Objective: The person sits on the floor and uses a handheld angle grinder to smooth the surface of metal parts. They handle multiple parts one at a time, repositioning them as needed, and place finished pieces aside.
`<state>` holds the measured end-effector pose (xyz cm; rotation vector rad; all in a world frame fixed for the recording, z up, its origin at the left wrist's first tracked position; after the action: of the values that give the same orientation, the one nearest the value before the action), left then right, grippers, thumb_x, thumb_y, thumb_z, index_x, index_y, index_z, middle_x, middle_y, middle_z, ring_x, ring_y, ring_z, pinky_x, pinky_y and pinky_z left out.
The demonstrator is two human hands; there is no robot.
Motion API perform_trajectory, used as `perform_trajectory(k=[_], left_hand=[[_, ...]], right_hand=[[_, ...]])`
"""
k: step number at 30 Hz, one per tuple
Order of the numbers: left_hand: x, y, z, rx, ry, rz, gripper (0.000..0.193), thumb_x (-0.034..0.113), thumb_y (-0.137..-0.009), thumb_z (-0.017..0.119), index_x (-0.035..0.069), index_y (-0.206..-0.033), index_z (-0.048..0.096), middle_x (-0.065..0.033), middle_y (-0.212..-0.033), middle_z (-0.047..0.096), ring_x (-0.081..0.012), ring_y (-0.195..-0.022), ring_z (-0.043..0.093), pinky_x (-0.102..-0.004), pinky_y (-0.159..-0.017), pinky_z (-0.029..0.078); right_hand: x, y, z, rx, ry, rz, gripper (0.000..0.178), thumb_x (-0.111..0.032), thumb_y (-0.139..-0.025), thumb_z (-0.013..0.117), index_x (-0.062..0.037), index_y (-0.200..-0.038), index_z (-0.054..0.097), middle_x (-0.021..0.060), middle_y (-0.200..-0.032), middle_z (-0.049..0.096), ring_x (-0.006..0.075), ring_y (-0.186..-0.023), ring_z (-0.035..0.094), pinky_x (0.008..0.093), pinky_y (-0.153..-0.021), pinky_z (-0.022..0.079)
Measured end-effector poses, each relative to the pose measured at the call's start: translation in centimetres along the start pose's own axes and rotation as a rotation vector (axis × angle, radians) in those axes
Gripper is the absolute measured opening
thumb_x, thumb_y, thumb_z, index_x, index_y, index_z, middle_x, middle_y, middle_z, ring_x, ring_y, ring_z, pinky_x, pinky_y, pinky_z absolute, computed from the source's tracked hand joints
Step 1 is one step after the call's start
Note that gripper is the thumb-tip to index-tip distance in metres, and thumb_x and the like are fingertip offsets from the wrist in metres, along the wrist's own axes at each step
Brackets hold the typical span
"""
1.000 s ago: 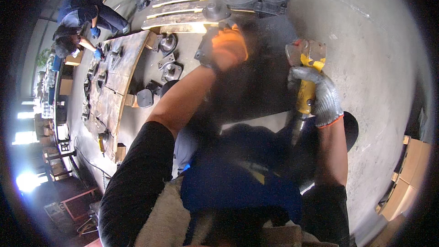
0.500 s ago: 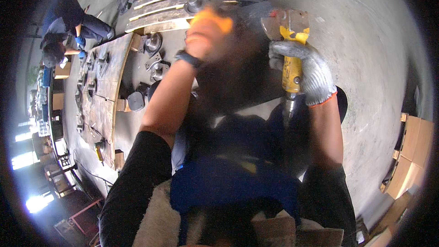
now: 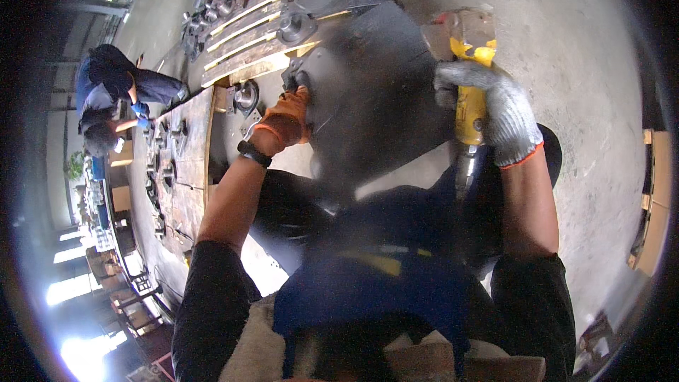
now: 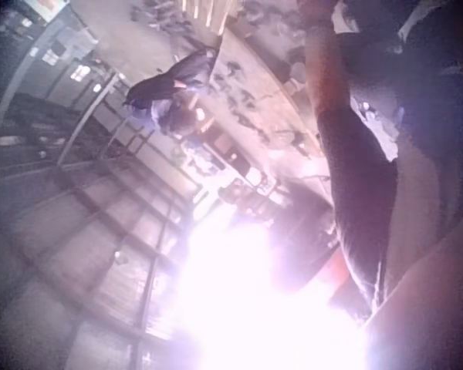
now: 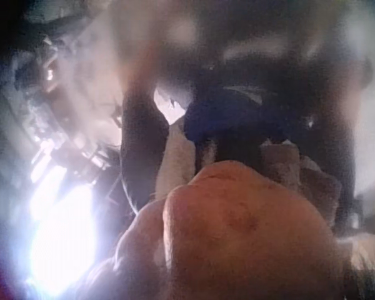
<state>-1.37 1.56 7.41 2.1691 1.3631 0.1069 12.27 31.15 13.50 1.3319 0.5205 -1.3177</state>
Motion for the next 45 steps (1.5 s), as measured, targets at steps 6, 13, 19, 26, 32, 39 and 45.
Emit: perform_trajectory(k=[6,13,19,26,32,39,45], left_hand=[[-9.2,-8.1,1.7,0.241,0.377,0.297,0.068,0.023,-0.072,0.071,0.004,-0.131,0.043,-0.0162,-0.123,0.055,-0.0333,-0.114,0.054,-0.0382,-0.097,0.043],[-6.2,-12.3,0.8,0.547,0.296,0.597,0.057,0.015,-0.082,0.062,0.008,-0.134,0.042,-0.0144,-0.13,0.052,-0.0273,-0.118,0.052,-0.0342,-0.098,0.042],[-6.1,-14.0,2.3,0.266,0.399,0.348,0.045,0.013,-0.083,0.061,0.007,-0.126,0.05,-0.0129,-0.118,0.061,-0.0272,-0.106,0.06,-0.0364,-0.088,0.048],[-3.7,-8.5,2.3,0.344,0.316,-0.137,0.034,0.039,-0.088,0.051,0.013,-0.105,0.062,-0.0119,-0.1,0.068,-0.0335,-0.094,0.063,-0.0434,-0.077,0.05],[-0.7,-3.2,5.8,0.547,-0.059,0.167,0.029,0.033,-0.089,0.053,0.008,-0.091,0.066,-0.0172,-0.075,0.064,-0.0339,-0.072,0.063,-0.0437,-0.06,0.048],[1.8,2.6,2.0,0.531,0.344,-0.012,0.025,0.03,-0.086,0.054,0.008,-0.083,0.066,-0.0151,-0.078,0.067,-0.0342,-0.07,0.065,-0.0444,-0.062,0.052],[4.8,4.0,-0.6,0.705,0.324,0.456,0.019,0.019,-0.083,0.056,0.006,-0.095,0.063,-0.0145,-0.09,0.066,-0.0317,-0.083,0.064,-0.0397,-0.072,0.051]], right_hand=[[-0.7,0.2,-0.6,-0.021,-0.063,0.079,0.032,-0.017,-0.081,0.07,0.0005,-0.106,0.061,0.0091,-0.088,0.067,0.0179,-0.075,0.065,0.0285,-0.071,0.052],[-0.2,0.0,-2.7,0.149,0.04,0.099,0.049,-0.022,-0.077,0.074,0.0003,-0.116,0.055,0.0101,-0.096,0.065,0.0197,-0.084,0.063,0.0306,-0.078,0.051],[0.9,-0.5,-3.9,0.1,0.011,0.148,0.055,-0.025,-0.077,0.073,-0.0009,-0.121,0.053,0.0122,-0.104,0.062,0.0214,-0.094,0.06,0.0339,-0.084,0.049],[-0.2,0.7,-2.5,0.029,-0.004,0.118,0.052,-0.025,-0.081,0.07,-0.0021,-0.123,0.05,0.0106,-0.101,0.063,0.0207,-0.091,0.061,0.0336,-0.082,0.05],[-0.5,0.6,-1.3,-0.178,-0.135,0.062,0.023,-0.016,-0.086,0.063,0.0019,-0.099,0.064,0.0086,-0.084,0.065,0.0177,-0.073,0.063,0.0291,-0.067,0.05],[-0.3,0.8,0.8,-0.329,-0.121,0.083,0.018,-0.017,-0.087,0.063,0.0,-0.09,0.06,0.0086,-0.077,0.062,0.018,-0.067,0.06,0.029,-0.064,0.049],[-0.5,0.4,1.0,-0.393,-0.158,0.043,0.018,-0.017,-0.085,0.063,0.0007,-0.09,0.062,0.0089,-0.077,0.063,0.0185,-0.066,0.06,0.0292,-0.062,0.049]])
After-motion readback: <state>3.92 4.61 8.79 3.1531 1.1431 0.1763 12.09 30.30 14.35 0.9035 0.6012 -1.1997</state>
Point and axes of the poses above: each hand's wrist, its own y-axis away from the middle knuckle, its own z-axis out of the palm, x = y × z, the point moved 3 cm from there along -y, towards the middle knuckle
